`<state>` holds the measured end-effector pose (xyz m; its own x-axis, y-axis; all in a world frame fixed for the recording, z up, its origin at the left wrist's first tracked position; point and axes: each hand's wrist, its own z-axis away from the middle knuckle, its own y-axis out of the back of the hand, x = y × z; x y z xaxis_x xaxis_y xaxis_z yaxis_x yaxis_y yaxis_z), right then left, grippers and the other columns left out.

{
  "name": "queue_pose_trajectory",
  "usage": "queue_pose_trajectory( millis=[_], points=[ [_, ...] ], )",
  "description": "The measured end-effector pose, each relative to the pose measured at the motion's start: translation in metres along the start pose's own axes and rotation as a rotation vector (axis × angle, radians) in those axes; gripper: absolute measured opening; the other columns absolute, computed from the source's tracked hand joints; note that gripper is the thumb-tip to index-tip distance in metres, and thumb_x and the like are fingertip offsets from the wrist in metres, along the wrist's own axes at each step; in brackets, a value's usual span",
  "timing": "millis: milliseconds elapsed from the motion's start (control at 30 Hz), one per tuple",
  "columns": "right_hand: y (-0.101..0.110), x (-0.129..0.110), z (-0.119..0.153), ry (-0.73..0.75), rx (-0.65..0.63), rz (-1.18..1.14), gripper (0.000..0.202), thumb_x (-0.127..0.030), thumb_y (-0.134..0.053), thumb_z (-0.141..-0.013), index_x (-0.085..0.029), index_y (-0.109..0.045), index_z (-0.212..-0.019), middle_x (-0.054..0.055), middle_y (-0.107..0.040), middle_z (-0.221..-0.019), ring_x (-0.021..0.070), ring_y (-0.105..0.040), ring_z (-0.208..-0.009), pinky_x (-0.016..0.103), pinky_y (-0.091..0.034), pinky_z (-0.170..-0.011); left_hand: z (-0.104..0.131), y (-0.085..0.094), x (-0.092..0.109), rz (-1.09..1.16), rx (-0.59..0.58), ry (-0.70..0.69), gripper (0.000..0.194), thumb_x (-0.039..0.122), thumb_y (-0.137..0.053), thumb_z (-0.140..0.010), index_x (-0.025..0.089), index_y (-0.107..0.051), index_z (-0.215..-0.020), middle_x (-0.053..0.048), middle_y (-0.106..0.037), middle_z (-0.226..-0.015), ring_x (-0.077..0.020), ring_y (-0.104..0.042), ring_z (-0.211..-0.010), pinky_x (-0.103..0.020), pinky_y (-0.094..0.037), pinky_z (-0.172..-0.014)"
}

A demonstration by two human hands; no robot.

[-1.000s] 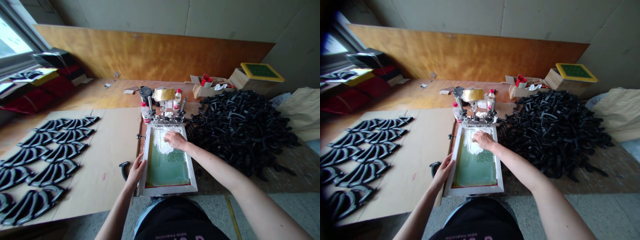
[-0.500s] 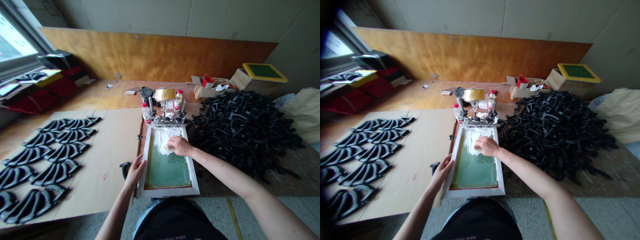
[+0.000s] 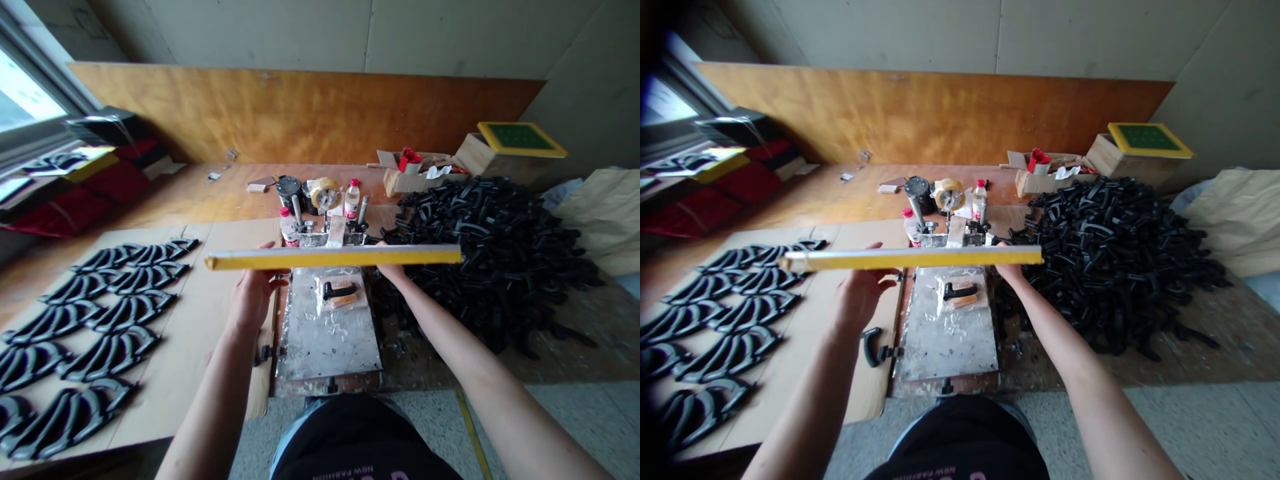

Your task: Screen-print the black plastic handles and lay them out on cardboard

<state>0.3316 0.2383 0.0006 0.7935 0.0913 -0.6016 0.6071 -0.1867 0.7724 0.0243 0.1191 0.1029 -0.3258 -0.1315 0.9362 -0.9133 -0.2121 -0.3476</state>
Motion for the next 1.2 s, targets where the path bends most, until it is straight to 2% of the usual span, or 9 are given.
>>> queue_pose_trajectory(
  millis=[133, 267, 333, 467, 567, 733, 867, 1033, 1200],
  points=[
    [-0.042, -0.007, 0.05, 0.315, -0.221, 0.035, 0.031, -0.031, -0.076, -0.078, -0.019, -0.067, -0.105, 0.006, -0.068, -0.098, 0.0209, -0.061, -0.094, 0.034, -0.046, -0.085, 0.011, -0.015, -0.029, 0.085, 0.125, 0.049, 0.045, 0.054, -0.062, -0.081, 0.022, -0.06, -0.113, 0.0, -0.067, -0.081, -0.0117, -0.063, -0.069, -0.021, -0.048, -0.057],
    [-0.055, -0.036, 0.092, 0.408, -0.177, 0.195, 0.015, -0.031, -0.073, -0.083, -0.021, -0.07, -0.094, 0.006, -0.064, -0.095, 0.0218, -0.054, -0.1, 0.036, -0.043, -0.089, 0.062, -0.013, -0.094, -0.015, -0.043, 0.591, 0.05, 0.056, -0.06, -0.084, 0.019, -0.059, -0.118, -0.011, -0.071, -0.106, -0.018, -0.069, -0.08, -0.026, -0.053, -0.059],
    [-0.056, -0.052, 0.116, 0.476, -0.152, 0.202, 0.014, -0.033, -0.066, -0.089, -0.02, -0.069, -0.09, 0.006, -0.063, -0.089, 0.0212, -0.053, -0.096, 0.034, -0.044, -0.087, 0.085, -0.008, -0.12, 0.005, -0.06, 0.756, 0.052, 0.057, -0.06, -0.084, 0.019, -0.058, -0.118, -0.013, -0.07, -0.113, -0.0216, -0.07, -0.088, -0.031, -0.055, -0.065],
    [-0.055, -0.077, 0.162, 0.745, -0.205, 0.139, 0.019, -0.033, -0.057, -0.094, -0.017, -0.068, -0.092, 0.006, -0.063, -0.085, 0.0207, -0.054, -0.09, 0.033, -0.045, -0.083, 0.105, 0.005, -0.138, 0.048, 0.042, 0.699, 0.047, 0.057, -0.071, -0.074, 0.015, -0.061, -0.094, -0.004, -0.07, -0.079, -0.0173, -0.067, -0.072, -0.031, -0.055, -0.066],
    [-0.041, -0.076, 0.176, 0.745, -0.238, -0.009, 0.021, -0.036, -0.059, -0.093, -0.019, -0.069, -0.099, 0.005, -0.065, -0.085, 0.0195, -0.056, -0.088, 0.031, -0.047, -0.084, 0.108, 0.012, -0.126, -0.096, 0.003, 0.632, 0.052, 0.06, -0.072, -0.069, 0.014, -0.062, -0.091, -0.003, -0.068, -0.074, -0.017, -0.065, -0.068, -0.03, -0.054, -0.064],
    [-0.01, -0.046, 0.161, 0.572, -0.239, -0.251, 0.016, -0.026, -0.057, -0.095, -0.02, -0.071, -0.101, 0.005, -0.068, -0.09, 0.0178, -0.061, -0.09, 0.03, -0.048, -0.082, 0.113, -0.002, -0.098, -0.26, -0.148, 0.529, 0.055, 0.064, -0.058, -0.079, 0.013, -0.061, -0.098, -0.01, -0.072, -0.086, -0.0174, -0.065, -0.07, -0.031, -0.053, -0.067],
    [0.005, -0.019, 0.145, 0.459, -0.268, -0.301, 0.016, -0.021, -0.057, -0.093, -0.02, -0.072, -0.096, 0.005, -0.07, -0.091, 0.0171, -0.064, -0.088, 0.029, -0.049, -0.082, 0.115, -0.014, -0.092, -0.302, -0.184, 0.526, 0.055, 0.064, -0.053, -0.083, 0.013, -0.059, -0.101, -0.01, -0.071, -0.087, -0.0174, -0.064, -0.072, -0.032, -0.053, -0.07],
    [0.02, 0.025, 0.104, 0.284, -0.252, -0.331, 0.018, -0.019, -0.056, -0.09, -0.019, -0.073, -0.096, 0.005, -0.073, -0.094, 0.0176, -0.067, -0.087, 0.029, -0.05, -0.082, 0.116, 0.0, -0.112, -0.468, -0.179, 0.562, 0.062, 0.068, -0.046, -0.083, 0.014, -0.057, -0.112, -0.004, -0.067, -0.078, -0.0168, -0.061, -0.068, -0.032, -0.052, -0.07],
    [0.03, 0.073, 0.025, 0.168, -0.13, -0.324, 0.02, -0.017, -0.057, -0.088, -0.019, -0.075, -0.096, 0.006, -0.075, -0.099, 0.02, -0.068, -0.091, 0.032, -0.05, -0.087, 0.119, 0.019, -0.149, -0.826, -0.176, 0.539, 0.057, 0.072, -0.035, -0.083, 0.02, -0.056, -0.097, 0.003, -0.057, -0.058, -0.0184, -0.057, -0.058, -0.031, -0.049, -0.062]
  ],
)
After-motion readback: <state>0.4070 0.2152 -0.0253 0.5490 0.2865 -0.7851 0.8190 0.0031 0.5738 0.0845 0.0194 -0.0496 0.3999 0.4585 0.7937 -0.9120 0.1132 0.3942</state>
